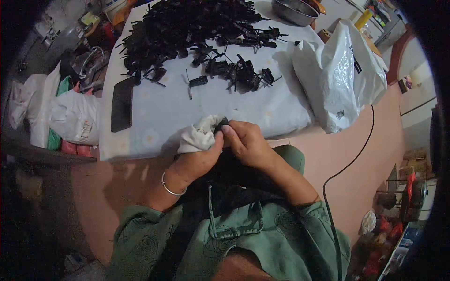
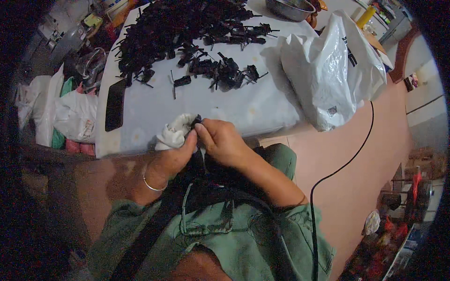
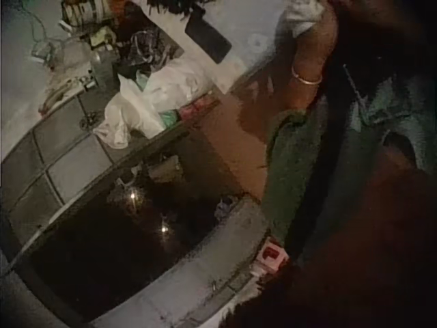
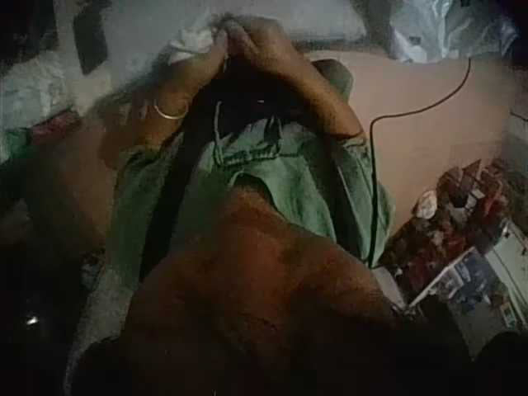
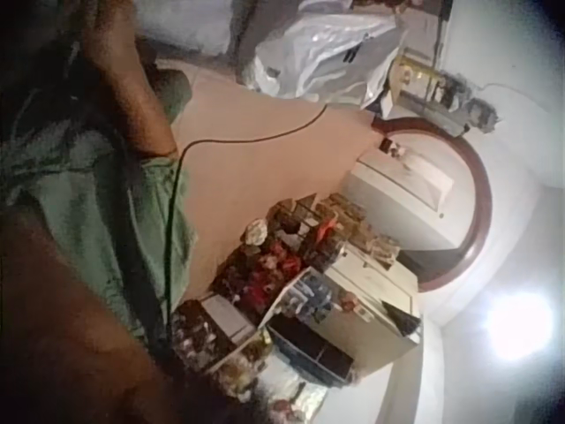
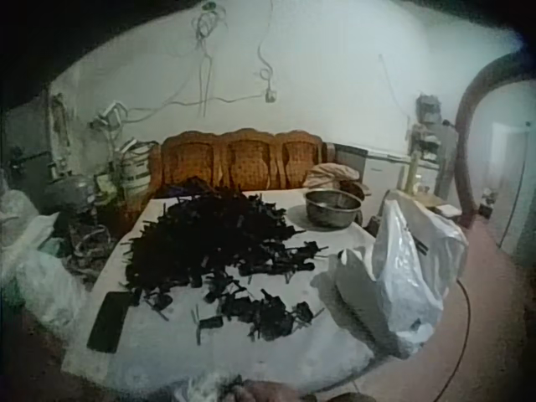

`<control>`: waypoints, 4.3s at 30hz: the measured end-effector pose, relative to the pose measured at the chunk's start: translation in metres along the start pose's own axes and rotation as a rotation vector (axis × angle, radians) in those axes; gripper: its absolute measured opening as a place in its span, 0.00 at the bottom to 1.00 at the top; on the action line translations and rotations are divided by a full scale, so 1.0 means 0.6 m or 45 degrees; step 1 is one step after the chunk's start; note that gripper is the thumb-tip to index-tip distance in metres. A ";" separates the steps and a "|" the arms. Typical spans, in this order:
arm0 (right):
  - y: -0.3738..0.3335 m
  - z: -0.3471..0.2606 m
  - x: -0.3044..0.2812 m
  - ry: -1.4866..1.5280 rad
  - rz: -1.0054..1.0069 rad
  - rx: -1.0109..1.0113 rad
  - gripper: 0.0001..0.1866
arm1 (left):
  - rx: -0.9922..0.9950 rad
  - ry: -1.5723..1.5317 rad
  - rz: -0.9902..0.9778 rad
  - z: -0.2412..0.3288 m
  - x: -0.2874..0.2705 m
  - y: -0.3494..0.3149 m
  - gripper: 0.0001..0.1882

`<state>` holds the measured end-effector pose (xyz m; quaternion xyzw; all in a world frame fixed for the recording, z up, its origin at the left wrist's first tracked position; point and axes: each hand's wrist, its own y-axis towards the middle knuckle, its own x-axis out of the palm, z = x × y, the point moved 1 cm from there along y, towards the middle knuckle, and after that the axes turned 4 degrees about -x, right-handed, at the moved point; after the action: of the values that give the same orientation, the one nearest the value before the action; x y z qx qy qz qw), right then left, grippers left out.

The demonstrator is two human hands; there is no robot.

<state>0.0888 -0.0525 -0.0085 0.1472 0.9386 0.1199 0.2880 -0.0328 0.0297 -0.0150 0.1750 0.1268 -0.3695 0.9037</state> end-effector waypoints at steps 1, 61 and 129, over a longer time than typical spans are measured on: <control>-0.001 0.005 0.007 0.185 0.032 0.079 0.14 | 0.002 -0.003 -0.005 0.009 -0.001 0.002 0.12; 0.086 0.099 -0.075 -0.834 0.242 0.122 0.15 | 0.522 0.290 -0.106 0.037 -0.016 0.018 0.10; -0.026 0.037 -0.009 0.253 -0.199 0.195 0.09 | -0.281 -0.498 -0.113 0.008 -0.014 0.009 0.15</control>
<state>0.1028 -0.0657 -0.0283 0.0825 0.9775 0.0392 0.1902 -0.0343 0.0369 -0.0064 -0.0057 -0.0036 -0.4198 0.9076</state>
